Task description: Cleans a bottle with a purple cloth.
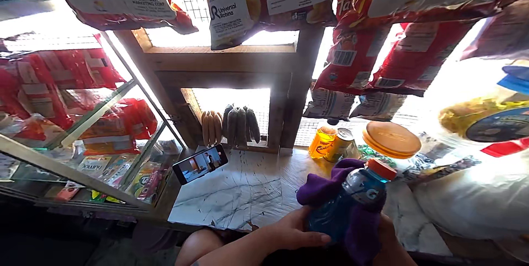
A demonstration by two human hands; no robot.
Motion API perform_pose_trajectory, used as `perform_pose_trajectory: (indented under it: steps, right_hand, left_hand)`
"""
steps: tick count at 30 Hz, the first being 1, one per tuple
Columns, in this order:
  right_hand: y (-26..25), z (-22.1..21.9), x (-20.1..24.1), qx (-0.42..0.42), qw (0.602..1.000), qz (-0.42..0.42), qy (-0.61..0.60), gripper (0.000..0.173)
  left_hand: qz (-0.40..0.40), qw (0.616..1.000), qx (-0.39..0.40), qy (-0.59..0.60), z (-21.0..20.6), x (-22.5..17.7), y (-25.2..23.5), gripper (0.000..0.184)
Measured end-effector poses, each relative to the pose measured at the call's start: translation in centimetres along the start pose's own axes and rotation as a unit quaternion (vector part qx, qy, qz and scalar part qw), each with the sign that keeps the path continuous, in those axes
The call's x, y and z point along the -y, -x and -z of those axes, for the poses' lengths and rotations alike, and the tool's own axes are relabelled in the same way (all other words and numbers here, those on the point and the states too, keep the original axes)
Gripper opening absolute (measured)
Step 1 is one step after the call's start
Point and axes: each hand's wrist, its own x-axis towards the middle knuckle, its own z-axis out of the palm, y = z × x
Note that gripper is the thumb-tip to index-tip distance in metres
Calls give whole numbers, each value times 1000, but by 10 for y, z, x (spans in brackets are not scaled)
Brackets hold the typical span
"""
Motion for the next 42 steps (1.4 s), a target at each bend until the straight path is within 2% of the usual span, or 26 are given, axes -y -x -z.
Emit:
perform_pose_trajectory:
  steps: [3,5,8,11,13,15,17,20,22,25,27,29,30,32,34,36,38,42]
  right_hand:
    - [-6,-2,1,-46,998,-20,43,27]
    - [-12,5,-8,-138,985,-8,100,42]
    - [-20,8,-20,-171,981,23,93,37]
    - [-18,11,-19,-157,986,32,54,34]
    - [-10,13,-13,-133,989,28,52,26]
    - [-4,9,-7,-74,995,42,43,17]
    - [-3,6,-4,19,998,55,6,18]
    - [-14,-17,7,100,994,46,-26,23]
    - [-18,-11,4,75,996,29,-24,22]
    - [-17,5,-11,-140,990,-3,24,19]
    - [-22,5,-16,-196,980,-1,27,27]
    - [-22,5,-16,-206,978,1,28,31]
    - [-19,5,-15,-194,981,3,19,27]
    - [-12,10,-13,-121,992,17,-7,22]
    - [-8,14,-13,-25,998,56,-12,22]
    - [-6,15,-13,15,997,71,-9,23]
    - [-8,13,-11,9,998,61,1,22]
    - [-15,13,-14,-108,994,16,17,20]
  left_hand:
    - [-44,993,-15,-110,-1,6,1,70]
    - [-32,974,-69,-215,-1,6,1,69]
    - [10,939,-140,-314,0,8,-1,74]
    - [4,955,-121,-272,2,4,-2,75]
    - [-23,981,-81,-174,4,1,-3,73]
    - [-24,997,-45,-62,4,-2,-3,75]
    - [-15,1000,-16,6,3,-1,-2,75]
    - [-36,999,-8,-5,-1,3,0,69]
    - [-36,997,-26,-67,-1,1,0,67]
    - [-6,965,-102,-240,-2,-1,0,72]
    - [-4,933,-145,-328,-3,-2,0,75]
    - [-34,920,-162,-356,-4,-2,1,77]
    - [-64,920,-164,-351,-3,0,1,77]
    - [-101,941,-138,-293,0,1,0,76]
    - [-103,967,-88,-215,2,-1,0,76]
    - [-101,973,-64,-197,0,0,1,77]
    - [-110,955,-94,-261,-4,2,3,76]
    - [-117,898,-183,-384,-7,4,0,76]
